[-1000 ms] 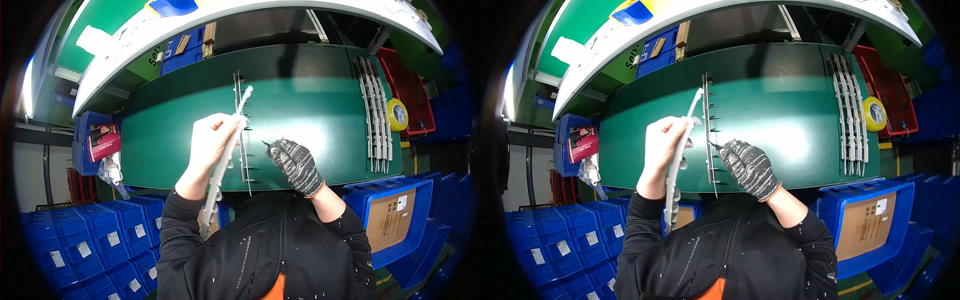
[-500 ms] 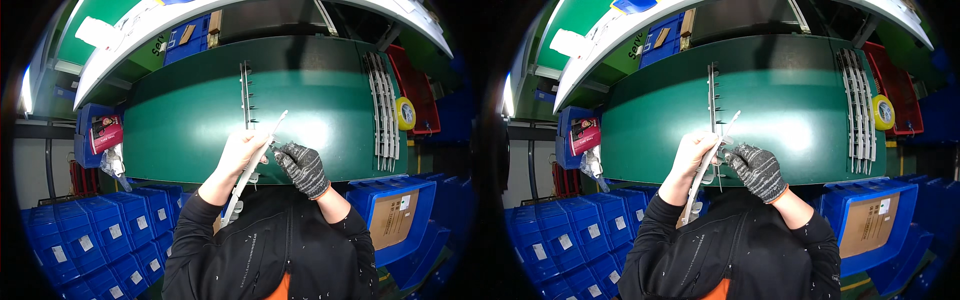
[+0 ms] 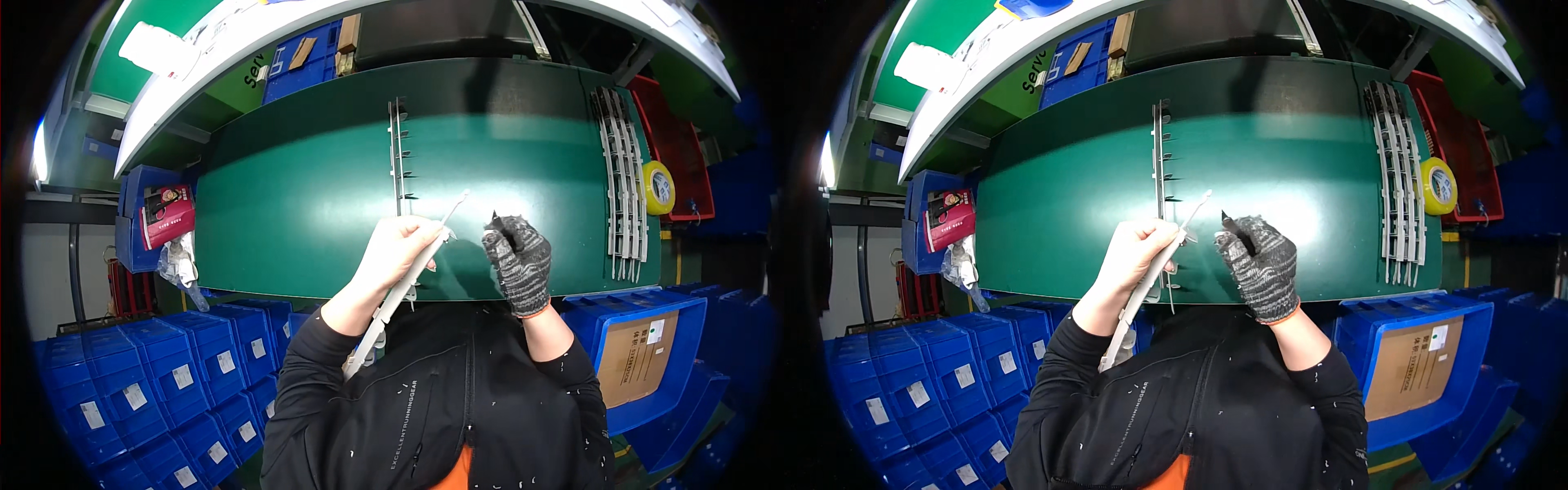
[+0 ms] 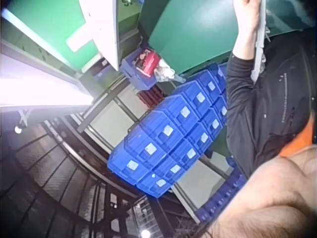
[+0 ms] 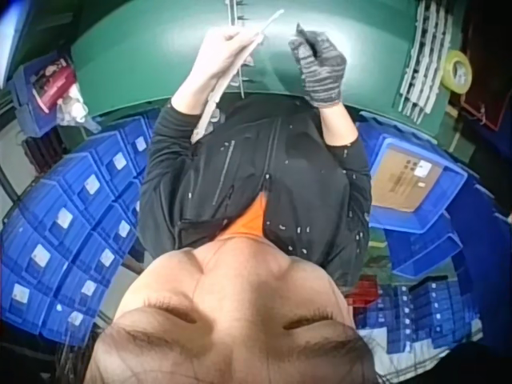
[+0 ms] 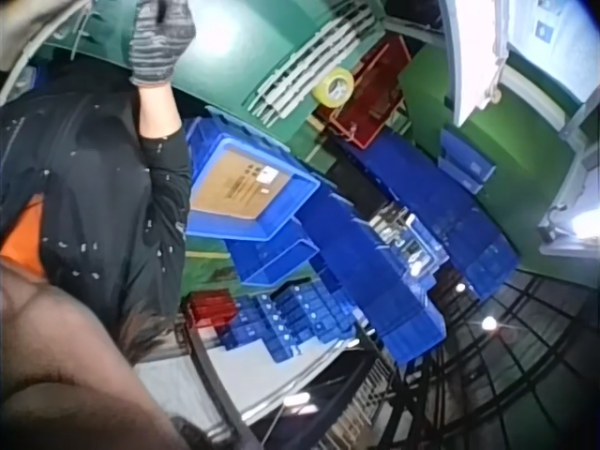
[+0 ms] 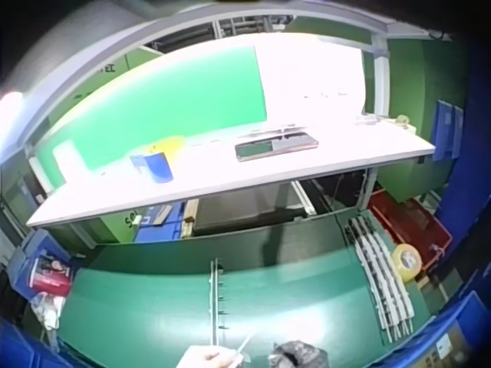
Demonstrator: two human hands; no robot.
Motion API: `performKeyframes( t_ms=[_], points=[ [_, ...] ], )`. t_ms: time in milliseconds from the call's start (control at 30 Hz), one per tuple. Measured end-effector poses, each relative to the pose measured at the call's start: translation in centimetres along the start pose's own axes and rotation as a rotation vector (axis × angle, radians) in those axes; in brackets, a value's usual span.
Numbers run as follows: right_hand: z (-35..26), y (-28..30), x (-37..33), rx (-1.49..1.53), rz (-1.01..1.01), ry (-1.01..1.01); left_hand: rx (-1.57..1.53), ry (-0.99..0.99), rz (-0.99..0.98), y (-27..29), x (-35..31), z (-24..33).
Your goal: The person places a sheet of cardboard into a plastic crate, then trims plastic components using a knife and stacks them on the workbench.
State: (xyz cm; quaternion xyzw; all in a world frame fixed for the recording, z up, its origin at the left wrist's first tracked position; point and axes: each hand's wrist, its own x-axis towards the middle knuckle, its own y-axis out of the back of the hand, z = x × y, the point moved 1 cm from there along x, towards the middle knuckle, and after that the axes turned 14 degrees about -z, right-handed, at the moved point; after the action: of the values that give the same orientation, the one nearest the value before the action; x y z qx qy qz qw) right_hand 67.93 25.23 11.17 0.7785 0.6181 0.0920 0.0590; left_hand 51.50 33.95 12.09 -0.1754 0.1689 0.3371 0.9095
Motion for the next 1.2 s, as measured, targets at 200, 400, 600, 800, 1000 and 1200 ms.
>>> performKeyframes(
  t_ms=[200,400,600,800,1000,1200],
  points=[
    [0.3,-2.4,0.2,0.121,-0.231,-0.225,0.426,-0.072,0.163,-1.2,-0.1,0.2],
    [-0.4,-2.7,0.2,0.275,-0.264,-0.223,0.529,-0.168,0.22,-0.3,-1.1,0.7],
    [0.5,-2.7,-0.2,0.462,-0.17,-0.285,0.298,-0.162,0.262,3.5,-4.1,2.8],
    [1.0,-6.0,-0.1,0.067,-0.807,0.031,0.126,-0.664,0.58,10.2,-11.0,11.4],
    [3.3,-5.7,0.5,0.647,-0.493,-0.54,-0.22,-1.306,0.176,10.8,-18.8,13.9],
    [4.9,-4.6,2.2,1.296,-0.058,-0.425,-0.763,-1.278,0.071,9.2,-11.0,6.9]
  ],
)
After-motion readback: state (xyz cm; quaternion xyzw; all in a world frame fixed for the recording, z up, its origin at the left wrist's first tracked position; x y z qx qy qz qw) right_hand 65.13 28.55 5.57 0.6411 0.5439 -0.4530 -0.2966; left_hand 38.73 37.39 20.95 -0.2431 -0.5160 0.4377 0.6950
